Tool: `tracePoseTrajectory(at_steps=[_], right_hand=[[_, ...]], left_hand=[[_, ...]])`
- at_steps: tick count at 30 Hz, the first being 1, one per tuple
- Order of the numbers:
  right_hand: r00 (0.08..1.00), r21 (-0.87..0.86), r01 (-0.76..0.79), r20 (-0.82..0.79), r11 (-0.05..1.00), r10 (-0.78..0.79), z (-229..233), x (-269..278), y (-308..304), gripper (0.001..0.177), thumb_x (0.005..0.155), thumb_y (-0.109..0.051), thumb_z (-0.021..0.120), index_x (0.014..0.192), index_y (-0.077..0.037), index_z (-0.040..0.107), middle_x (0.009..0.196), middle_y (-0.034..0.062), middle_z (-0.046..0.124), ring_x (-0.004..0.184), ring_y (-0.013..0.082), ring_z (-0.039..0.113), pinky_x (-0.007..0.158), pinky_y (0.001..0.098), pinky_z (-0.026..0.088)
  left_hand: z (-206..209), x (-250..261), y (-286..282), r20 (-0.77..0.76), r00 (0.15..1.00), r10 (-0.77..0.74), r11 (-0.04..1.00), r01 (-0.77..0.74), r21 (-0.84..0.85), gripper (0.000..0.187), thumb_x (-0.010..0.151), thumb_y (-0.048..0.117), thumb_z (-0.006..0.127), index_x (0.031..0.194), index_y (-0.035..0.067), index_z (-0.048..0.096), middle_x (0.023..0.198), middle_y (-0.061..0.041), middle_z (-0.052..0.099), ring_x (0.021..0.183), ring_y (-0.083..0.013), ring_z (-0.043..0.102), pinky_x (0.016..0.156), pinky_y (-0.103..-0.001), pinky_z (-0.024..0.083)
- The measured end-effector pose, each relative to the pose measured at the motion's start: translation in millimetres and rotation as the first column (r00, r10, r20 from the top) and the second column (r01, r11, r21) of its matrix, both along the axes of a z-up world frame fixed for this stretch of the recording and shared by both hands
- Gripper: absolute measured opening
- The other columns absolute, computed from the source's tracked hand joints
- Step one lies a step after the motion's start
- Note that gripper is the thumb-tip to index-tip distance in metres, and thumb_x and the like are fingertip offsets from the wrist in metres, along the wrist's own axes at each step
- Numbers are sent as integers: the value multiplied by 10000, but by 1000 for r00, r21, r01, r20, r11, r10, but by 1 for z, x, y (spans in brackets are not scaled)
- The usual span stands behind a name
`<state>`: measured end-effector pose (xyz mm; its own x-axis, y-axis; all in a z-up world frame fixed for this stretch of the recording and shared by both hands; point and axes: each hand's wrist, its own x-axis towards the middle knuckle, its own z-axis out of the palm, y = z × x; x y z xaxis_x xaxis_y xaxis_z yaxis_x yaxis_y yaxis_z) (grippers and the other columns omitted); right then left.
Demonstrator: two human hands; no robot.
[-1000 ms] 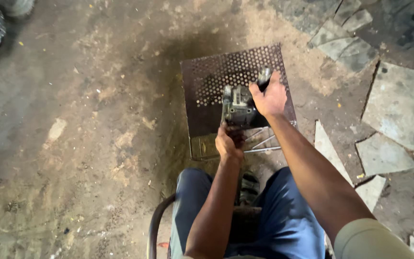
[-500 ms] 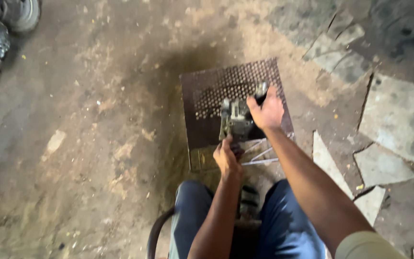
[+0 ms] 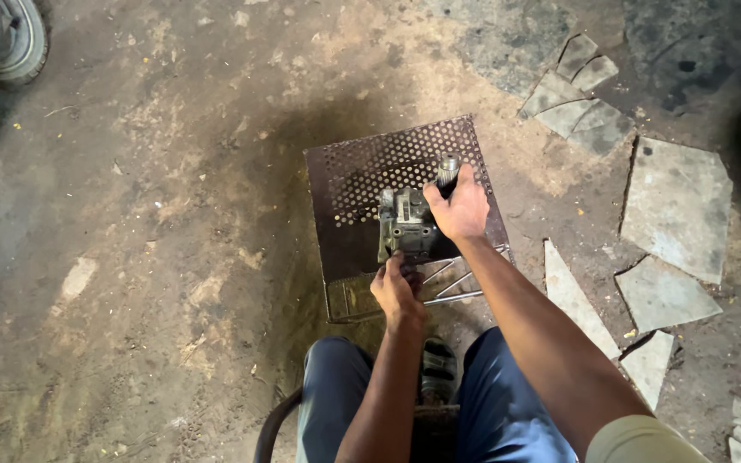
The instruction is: The person sits on a chair and works on a mechanical part placed on a small perforated metal table. They use a screwdriver to loosen and remove screws, detach a cover, and wipe the interior with a cloth. The person then reattaches the cover and tightens the screws.
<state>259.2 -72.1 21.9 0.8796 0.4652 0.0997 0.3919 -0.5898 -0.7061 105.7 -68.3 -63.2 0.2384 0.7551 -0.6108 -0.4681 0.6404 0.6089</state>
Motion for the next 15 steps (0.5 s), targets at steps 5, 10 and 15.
tracePoseTrajectory(at_steps=[5, 10, 15], right_hand=[[999, 12, -8, 45, 1000, 7, -3, 0, 0, 620, 796, -494, 767, 1116, -18, 534, 897, 288, 703, 881, 497, 673, 809, 580, 528], [997, 3, -13, 81, 1000, 12, -7, 3, 0, 650, 799, -508, 768, 1135, -4, 532, 887, 293, 703, 878, 504, 667, 796, 597, 522], [998, 10, -17, 61, 1000, 16, -13, 3, 0, 695, 795, -507, 754, 1215, -1, 529, 874, 274, 703, 868, 486, 671, 791, 587, 521]], left_hand=[[8, 0, 0, -14, 1000, -27, 996, 25, -88, 269, 912, 265, 616, 826, 10, 638, 596, -86, 642, 421, -186, 562, 392, -302, 402], [6, -2, 0, -70, 997, -45, 997, 40, -69, 274, 935, 284, 644, 797, 49, 611, 561, -63, 580, 399, -162, 501, 372, -285, 325], [-2, 2, -1, -1, 1000, -19, 999, 19, 37, 258, 946, 252, 666, 808, 39, 617, 607, -64, 619, 442, -150, 544, 409, -292, 370]])
